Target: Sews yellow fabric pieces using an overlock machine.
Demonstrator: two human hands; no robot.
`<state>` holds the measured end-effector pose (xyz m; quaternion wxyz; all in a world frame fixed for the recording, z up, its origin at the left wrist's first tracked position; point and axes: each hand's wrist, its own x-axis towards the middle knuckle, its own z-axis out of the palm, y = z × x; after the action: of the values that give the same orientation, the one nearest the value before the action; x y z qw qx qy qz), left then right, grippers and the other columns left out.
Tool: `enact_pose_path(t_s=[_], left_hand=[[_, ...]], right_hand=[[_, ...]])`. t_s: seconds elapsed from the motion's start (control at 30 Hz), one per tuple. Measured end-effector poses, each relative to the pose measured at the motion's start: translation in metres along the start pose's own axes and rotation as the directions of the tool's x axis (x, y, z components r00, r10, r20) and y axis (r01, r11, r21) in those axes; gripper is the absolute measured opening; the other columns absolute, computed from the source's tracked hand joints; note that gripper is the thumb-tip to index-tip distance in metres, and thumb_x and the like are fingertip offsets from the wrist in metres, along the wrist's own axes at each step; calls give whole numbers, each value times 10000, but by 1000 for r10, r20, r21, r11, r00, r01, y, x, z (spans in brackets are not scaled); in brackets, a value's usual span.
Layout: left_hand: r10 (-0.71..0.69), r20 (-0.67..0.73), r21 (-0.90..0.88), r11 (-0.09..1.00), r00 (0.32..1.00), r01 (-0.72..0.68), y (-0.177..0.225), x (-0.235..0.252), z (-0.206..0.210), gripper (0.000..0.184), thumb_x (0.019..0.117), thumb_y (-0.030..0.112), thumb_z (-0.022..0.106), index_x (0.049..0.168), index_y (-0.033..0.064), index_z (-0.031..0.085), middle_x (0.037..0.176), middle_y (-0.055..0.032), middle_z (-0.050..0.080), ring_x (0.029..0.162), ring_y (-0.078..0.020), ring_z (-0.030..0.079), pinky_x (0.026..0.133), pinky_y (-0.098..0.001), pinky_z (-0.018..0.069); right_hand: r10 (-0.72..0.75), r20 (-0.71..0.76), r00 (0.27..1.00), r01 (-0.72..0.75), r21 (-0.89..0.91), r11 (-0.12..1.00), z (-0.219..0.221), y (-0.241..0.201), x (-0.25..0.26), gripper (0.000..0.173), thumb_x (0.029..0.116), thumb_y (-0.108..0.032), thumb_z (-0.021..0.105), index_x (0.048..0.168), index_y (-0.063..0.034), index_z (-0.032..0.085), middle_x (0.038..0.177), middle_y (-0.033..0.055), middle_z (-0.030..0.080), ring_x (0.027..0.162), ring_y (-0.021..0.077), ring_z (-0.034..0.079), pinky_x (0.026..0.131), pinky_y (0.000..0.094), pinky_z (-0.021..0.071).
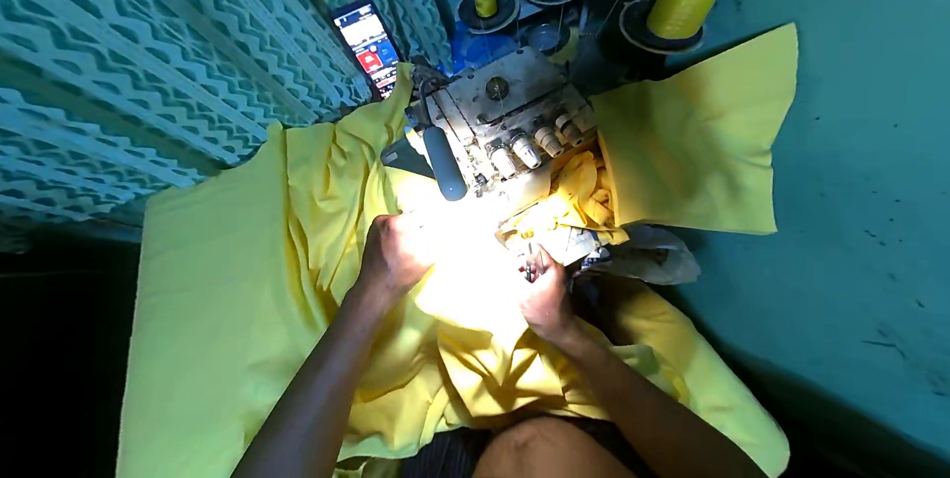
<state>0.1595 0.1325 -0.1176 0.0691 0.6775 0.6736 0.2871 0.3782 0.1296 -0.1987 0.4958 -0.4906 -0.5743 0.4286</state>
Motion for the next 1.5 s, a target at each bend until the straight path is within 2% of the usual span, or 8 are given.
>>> enact_pose_path(t_s=[0.1, 0.27, 0.7, 0.87, 1.03, 1.13, 1.37, 1.5], left_hand=[[20, -31, 26, 999, 999, -19, -3, 4, 2, 127, 812, 153, 727, 728, 73, 675, 671, -47, 619, 638, -197, 630, 593, -440, 503], [197, -26, -32, 980, 980, -197, -13, 10, 15, 193, 877, 232, 672, 991, 106, 763, 1204, -57, 692, 1205, -225, 604, 1038, -420, 475], [54, -60, -34, 998, 997, -56, 2, 8, 25, 249, 866, 270, 724, 1055, 109, 741, 1224, -60, 667, 1188, -231, 599, 1020, -448, 473], [-108, -253, 61, 990, 961, 127, -15, -43, -14, 449, 927, 240, 687, 1326, 42, 637, 1505, -213, 500, 1426, -386, 443, 1148, -557, 398], [-559, -677, -316, 808, 479, 497, -37, -211, -16, 768, 1004, 338, 657, 1469, -167, 313, 1526, -362, 343, 1378, -368, 438, 1064, -423, 468], [-921, -363, -744, 377, 141, 551, -23, -259, 41, 657, 1026, 352, 599, 1483, -48, 348, 1321, -163, 534, 1130, -154, 578, 957, -340, 527], [-980, 20, -907, 65, 197, 417, 11, -246, 22, 131, 1056, 106, 464, 1131, 47, 554, 885, 21, 691, 795, -58, 703, 725, -306, 629], [-803, -344, -707, 562, 486, 429, -53, -254, -131, 132, 1075, 197, 469, 1137, 116, 553, 872, 163, 628, 758, 80, 606, 721, -168, 546]], right_hand=[[53, 30, 998, -50, -89, 995, 0, -2, 5, 298, 845, -29, 653, 1132, 45, 693, 743, -13, 604, 659, 9, 535, 643, 186, 478], [85, 32, 996, -77, -190, 979, -7, 1, 4, 66, 847, -72, 678, 797, -31, 669, 661, -16, 595, 613, 15, 548, 603, 210, 482], [-71, 25, 997, 69, 71, 995, -23, -8, 6, 78, 893, -11, 666, 837, -42, 709, 720, -59, 643, 610, -57, 538, 569, 116, 462], [26, 13, 1000, -26, 3, 1000, -2, -13, 23, 109, 879, -22, 648, 783, -51, 691, 653, -62, 590, 594, -40, 516, 575, 157, 452], [46, 24, 999, -42, -129, 991, 5, -21, 41, 67, 846, -17, 689, 783, -26, 667, 665, -12, 583, 621, 20, 527, 613, 217, 468], [110, 101, 989, -90, -185, 979, -5, -28, 45, 56, 869, -62, 687, 818, -38, 688, 695, -17, 610, 628, 23, 553, 614, 228, 487], [401, 470, 786, -169, -462, 871, -70, -23, 34, 228, 937, -233, 697, 827, -45, 630, 640, -6, 542, 524, 86, 529, 533, 292, 490], [426, 605, 673, -303, -300, 904, -69, -29, 5, 186, 910, -194, 746, 848, -54, 642, 617, -39, 575, 497, 43, 542, 498, 232, 496]])
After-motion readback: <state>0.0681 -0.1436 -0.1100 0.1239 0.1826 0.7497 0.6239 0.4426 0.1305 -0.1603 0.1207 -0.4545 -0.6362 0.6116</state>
